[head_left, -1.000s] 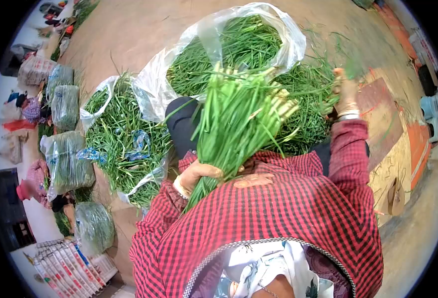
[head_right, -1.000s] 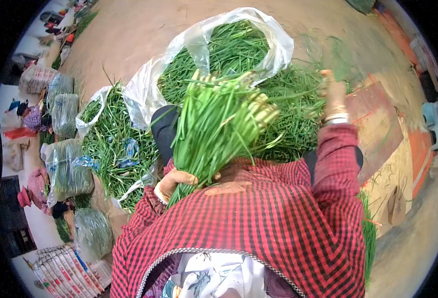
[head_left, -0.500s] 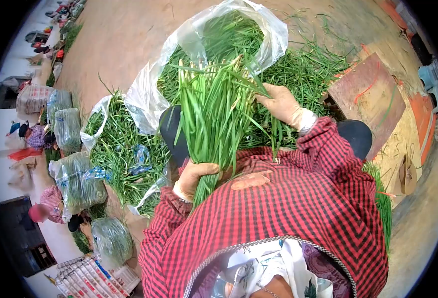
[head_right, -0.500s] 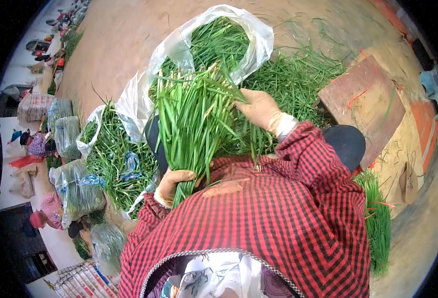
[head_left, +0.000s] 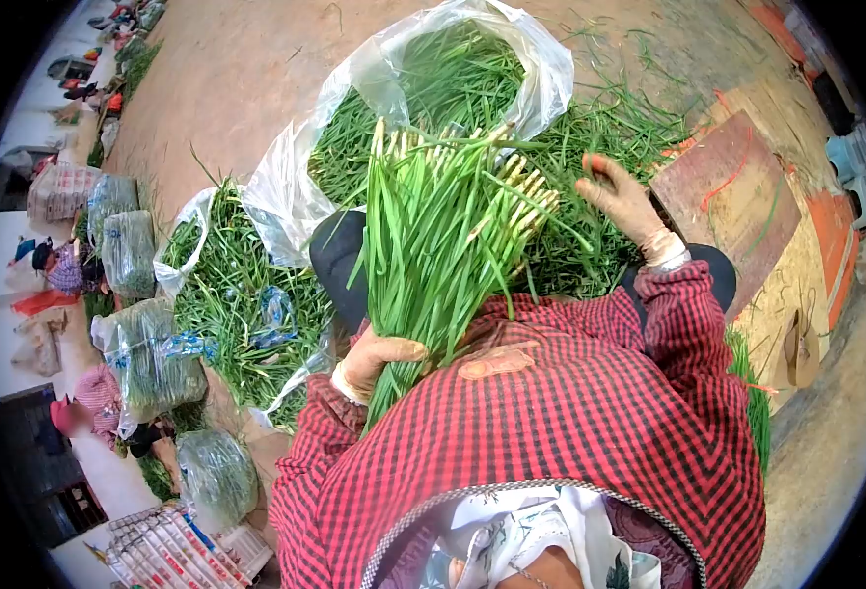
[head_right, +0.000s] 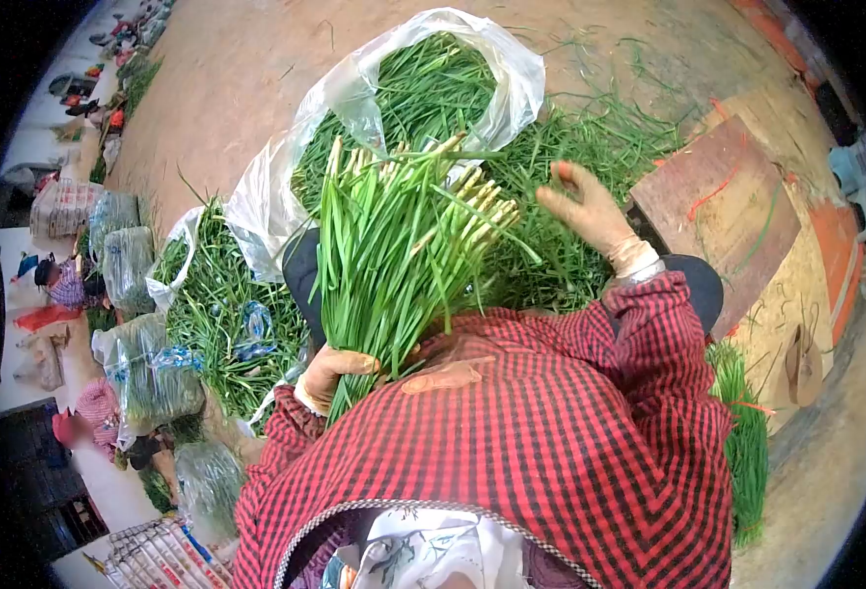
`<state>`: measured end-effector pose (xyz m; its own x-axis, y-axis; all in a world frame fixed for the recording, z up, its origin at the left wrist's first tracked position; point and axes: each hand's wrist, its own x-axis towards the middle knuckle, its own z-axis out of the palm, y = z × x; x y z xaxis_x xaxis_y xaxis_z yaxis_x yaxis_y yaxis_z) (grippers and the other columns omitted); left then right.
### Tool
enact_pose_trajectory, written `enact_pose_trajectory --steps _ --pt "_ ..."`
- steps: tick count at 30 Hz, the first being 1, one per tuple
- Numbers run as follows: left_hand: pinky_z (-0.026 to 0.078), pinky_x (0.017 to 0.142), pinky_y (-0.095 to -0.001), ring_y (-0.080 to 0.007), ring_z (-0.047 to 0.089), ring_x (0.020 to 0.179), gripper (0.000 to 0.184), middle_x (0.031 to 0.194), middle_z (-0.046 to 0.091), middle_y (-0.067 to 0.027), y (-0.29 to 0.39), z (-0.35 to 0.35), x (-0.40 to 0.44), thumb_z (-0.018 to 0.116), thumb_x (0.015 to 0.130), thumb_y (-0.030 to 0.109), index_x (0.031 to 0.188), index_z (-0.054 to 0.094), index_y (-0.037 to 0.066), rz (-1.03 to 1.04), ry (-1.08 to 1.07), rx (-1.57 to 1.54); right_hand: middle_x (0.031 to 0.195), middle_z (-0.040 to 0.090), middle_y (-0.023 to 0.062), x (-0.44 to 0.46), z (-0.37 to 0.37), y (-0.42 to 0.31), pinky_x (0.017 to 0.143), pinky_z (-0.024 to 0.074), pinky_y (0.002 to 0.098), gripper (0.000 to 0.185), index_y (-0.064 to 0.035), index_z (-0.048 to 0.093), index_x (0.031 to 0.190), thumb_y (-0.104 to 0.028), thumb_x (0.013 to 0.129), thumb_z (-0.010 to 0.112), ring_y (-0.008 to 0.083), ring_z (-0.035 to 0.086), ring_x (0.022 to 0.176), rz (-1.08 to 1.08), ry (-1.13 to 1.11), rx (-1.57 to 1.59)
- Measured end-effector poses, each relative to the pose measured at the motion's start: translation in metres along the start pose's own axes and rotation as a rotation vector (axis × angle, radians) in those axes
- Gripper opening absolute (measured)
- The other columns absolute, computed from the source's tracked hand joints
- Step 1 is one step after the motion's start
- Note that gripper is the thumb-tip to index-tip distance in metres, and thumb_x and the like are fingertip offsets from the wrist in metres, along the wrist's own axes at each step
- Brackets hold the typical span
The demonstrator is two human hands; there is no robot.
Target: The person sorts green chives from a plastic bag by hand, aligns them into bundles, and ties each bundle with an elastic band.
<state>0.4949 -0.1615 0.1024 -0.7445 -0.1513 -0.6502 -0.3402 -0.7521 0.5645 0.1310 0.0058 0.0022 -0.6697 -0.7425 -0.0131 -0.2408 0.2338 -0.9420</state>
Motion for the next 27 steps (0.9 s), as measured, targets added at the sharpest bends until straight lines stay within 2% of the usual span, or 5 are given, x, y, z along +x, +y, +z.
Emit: enact_pose_trajectory --steps 6,12,18,21,27 --pt "0.046 0.091 -0.0308 -0.0171 0.059 0.103 0.064 0.117 0.063 -0.0049 -0.006 0.011 0.013 0.071 0.069 -0.005 0.129 0.053 0.003 0.053 -0.031 0.121 0.093 0.066 0.0133 0.005 0.042 -0.118 0.073 0.0493 0.0443 0.049 -0.0081 0.059 0.113 -0.046 0.083 0.061 0.0311 0.063 0.093 -0.062 -0.26 -0.752" --pt "0.047 0.091 -0.0305 -0.0147 0.059 0.102 0.059 0.115 0.064 -0.0044 -0.006 0.008 0.004 0.074 0.07 -0.003 0.126 0.055 0.003 0.068 -0.025 0.23 0.086 0.066 0.0124 0.035 0.032 -0.018 0.07 0.0471 0.0349 0.019 -0.0064 0.065 0.093 -0.013 0.083 0.05 0.0223 0.062 0.077 -0.273 -0.033 -0.177" --pt "0.048 0.087 -0.0283 -0.0112 0.06 0.095 0.051 0.106 0.066 -0.0032 -0.003 0.005 0.008 0.074 0.071 -0.002 0.119 0.059 0.002 0.138 -0.004 0.436 0.084 0.059 -0.0024 0.022 -0.051 -0.034 0.071 0.0421 0.0233 0.032 -0.0059 0.064 0.107 -0.034 0.094 0.056 0.0087 0.051 0.078 0.342 -0.044 -0.015" --pt "0.048 0.086 -0.0279 -0.0109 0.059 0.094 0.05 0.105 0.066 -0.0021 -0.001 0.006 0.018 0.074 0.071 -0.001 0.119 0.058 0.002 0.077 0.04 0.632 0.106 0.063 0.0156 0.005 -0.007 -0.095 0.087 0.0489 0.0365 0.062 -0.0003 0.06 0.114 -0.054 0.082 0.064 0.0261 0.061 0.102 -0.187 -0.223 -0.4" --pt "0.047 0.087 -0.0269 -0.0102 0.058 0.093 0.052 0.104 0.065 -0.0009 -0.008 0.012 0.024 0.074 0.069 -0.002 0.118 0.058 0.001 0.203 0.009 0.679 0.074 0.065 0.014 0.016 0.039 -0.072 0.064 0.0512 0.0425 0.023 -0.0032 0.061 0.097 -0.021 0.084 0.054 0.0317 0.065 0.069 -0.344 -0.248 -0.744"
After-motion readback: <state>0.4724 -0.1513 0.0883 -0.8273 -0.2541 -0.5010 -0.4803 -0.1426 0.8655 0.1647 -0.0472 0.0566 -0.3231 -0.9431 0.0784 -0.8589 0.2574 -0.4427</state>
